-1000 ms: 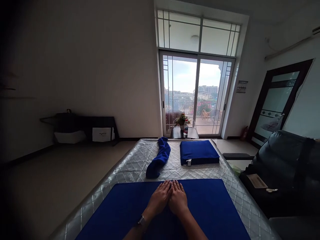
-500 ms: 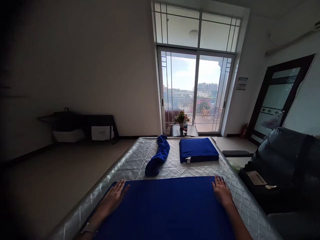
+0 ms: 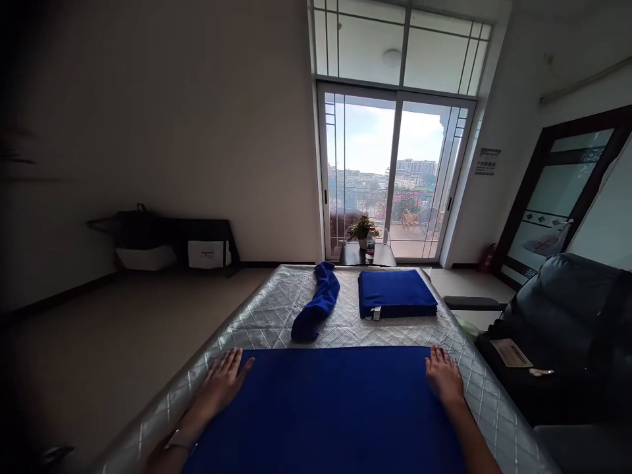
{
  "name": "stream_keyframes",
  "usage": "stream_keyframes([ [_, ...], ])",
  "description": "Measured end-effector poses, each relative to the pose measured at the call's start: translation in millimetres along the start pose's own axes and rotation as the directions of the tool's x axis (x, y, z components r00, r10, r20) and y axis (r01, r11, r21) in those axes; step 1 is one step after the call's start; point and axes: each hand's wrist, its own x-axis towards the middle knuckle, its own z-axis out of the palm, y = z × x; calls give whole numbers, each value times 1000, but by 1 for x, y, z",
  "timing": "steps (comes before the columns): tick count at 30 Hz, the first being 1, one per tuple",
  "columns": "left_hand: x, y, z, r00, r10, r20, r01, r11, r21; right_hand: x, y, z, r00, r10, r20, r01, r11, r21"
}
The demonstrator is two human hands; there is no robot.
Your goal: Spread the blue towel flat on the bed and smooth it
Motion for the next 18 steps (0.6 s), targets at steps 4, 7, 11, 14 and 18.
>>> stream_keyframes([
  [4, -6, 37, -17, 998, 53, 29, -50, 993, -109, -14, -54, -18, 990, -134, -39, 136, 989, 60],
  [7, -21, 106, -18, 964, 261, 47, -246, 945, -216, -34, -123, -18, 948, -316, -49, 320, 939, 127],
  [11, -45, 200, -5, 860, 510, 26, -472, 812, -344, -59, -199, -2, 865, -500, -37, 492, 833, 254],
  [14, -55, 230, 7, 833, 553, 11, -506, 769, -390, -66, -217, 10, 844, -537, -9, 513, 801, 310],
  [18, -55, 229, 17, 834, 551, 10, -500, 764, -408, -66, -213, 17, 843, -537, -30, 515, 788, 338],
])
